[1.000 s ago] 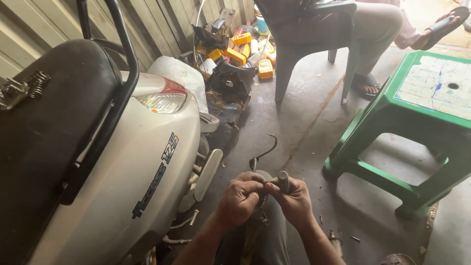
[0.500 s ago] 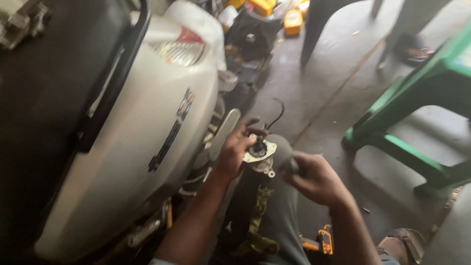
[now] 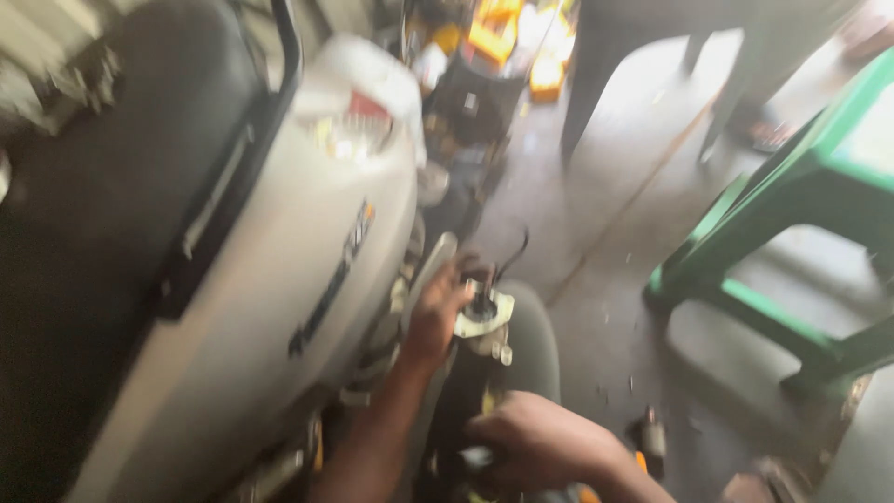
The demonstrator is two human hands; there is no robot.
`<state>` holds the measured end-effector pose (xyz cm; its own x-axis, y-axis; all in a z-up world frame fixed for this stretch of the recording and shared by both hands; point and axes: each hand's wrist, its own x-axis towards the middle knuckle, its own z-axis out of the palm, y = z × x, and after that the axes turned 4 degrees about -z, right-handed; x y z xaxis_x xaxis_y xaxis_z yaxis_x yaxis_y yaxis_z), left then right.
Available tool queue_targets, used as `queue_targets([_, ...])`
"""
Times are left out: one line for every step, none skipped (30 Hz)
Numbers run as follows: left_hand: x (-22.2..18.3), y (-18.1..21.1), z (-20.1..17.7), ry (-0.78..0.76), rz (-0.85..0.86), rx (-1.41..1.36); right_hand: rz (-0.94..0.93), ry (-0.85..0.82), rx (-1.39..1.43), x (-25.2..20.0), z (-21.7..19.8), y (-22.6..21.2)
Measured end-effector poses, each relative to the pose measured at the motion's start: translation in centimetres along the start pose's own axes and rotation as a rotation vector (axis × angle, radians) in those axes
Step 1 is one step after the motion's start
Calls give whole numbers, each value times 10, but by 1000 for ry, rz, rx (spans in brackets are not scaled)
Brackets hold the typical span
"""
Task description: Disassembling and inspecting a motorcycle starter motor using a screwdriver.
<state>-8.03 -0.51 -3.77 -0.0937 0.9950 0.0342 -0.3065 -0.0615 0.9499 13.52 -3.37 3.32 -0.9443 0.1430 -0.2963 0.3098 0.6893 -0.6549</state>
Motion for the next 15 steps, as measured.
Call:
queue_targets([-2, -1, 1, 2, 16, 22, -169, 212, 218, -13, -4, 12])
queue_targets([-4, -3, 1, 4, 32, 43, -352, 418, 430, -25, -6, 24])
queue_targets([-7, 3, 9, -9, 47, 43, -351, 429, 413, -25, 4, 43])
queue_targets([-12, 8, 15, -10, 64, 126, -420, 704, 711, -24, 14, 63])
queue_targets([-17, 12, 22, -4, 84, 204, -487, 970, 1009, -23, 23, 85])
queue_targets([-19, 26, 34, -11, 102, 199, -493, 973, 989, -17, 21, 90])
queue_targets([-26, 38, 47, -13, 120, 337, -465, 1169, 1216, -13, 23, 94])
queue_targets([-33, 48, 58, -14, 137, 475, -425, 1362, 1445, -8, 25, 100])
queue_targets([-38, 51, 66, -6, 141, 465, -419, 1353, 1436, -2, 27, 95])
queue_targets([-41, 53, 75, -47, 204, 581, -382, 1414, 1438, 3, 30, 91])
queue_targets([-44, 58, 81, -85, 269, 705, -353, 1473, 1440, 12, 32, 87])
queue_targets([-44, 59, 87, -75, 275, 701, -355, 1463, 1435, 15, 32, 86])
queue_targets([-46, 60, 91, -96, 343, 775, -319, 1467, 1323, 20, 36, 83])
queue_targets([-47, 62, 95, -118, 410, 848, -284, 1468, 1211, 25, 38, 81])
queue_targets([-48, 61, 96, -114, 407, 856, -289, 1464, 1219, 27, 38, 80])
